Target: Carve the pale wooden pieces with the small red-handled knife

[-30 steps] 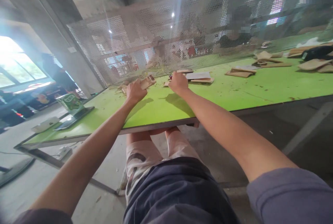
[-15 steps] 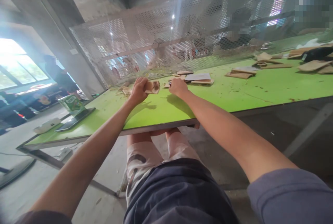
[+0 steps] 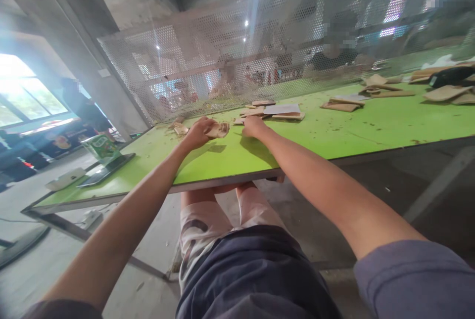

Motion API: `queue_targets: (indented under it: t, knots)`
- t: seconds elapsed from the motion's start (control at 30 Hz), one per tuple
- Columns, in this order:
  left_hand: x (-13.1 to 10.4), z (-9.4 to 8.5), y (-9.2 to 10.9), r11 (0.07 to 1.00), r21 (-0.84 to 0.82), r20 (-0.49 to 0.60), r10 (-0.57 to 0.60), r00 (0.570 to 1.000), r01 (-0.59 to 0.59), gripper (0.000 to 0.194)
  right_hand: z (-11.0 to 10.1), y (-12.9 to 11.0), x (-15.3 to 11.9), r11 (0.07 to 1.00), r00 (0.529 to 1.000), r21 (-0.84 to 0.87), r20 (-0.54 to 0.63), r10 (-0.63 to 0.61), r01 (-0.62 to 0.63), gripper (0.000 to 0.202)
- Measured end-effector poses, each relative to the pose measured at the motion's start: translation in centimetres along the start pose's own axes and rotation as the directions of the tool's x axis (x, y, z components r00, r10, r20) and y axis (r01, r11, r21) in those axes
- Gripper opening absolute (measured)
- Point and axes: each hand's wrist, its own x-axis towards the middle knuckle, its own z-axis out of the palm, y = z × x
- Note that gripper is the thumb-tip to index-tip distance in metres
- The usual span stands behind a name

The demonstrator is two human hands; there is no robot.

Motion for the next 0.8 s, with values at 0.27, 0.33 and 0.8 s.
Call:
queue_targets:
  t: [0.27,0.33,0.8]
  knots:
    - [-0.3,-0.2,-1.7,0.995,0.054,0.104,-0.086,0.991,0.081,0.042,-0.2,-0.6,-0.2,0.991,0.991,0.013,-0.014,-0.134,0.134,0.037]
    - [-0.3,-0.2,-2.4,0.993,0.070,0.130,-0.101,0.986,0.093,0.043,-0.5,-1.2,-0.7,0.978,0.978,0.023,-0.013,-0.209,0.209,0.037]
    - [-0.6,0.5,-4.6,0.995,0.078,0.156,-0.071,0.985,0.060,0.053,-0.1,-3.9,-2.2,0.898,0.900,-0.058,0.047,-0.434,0.436,0.047]
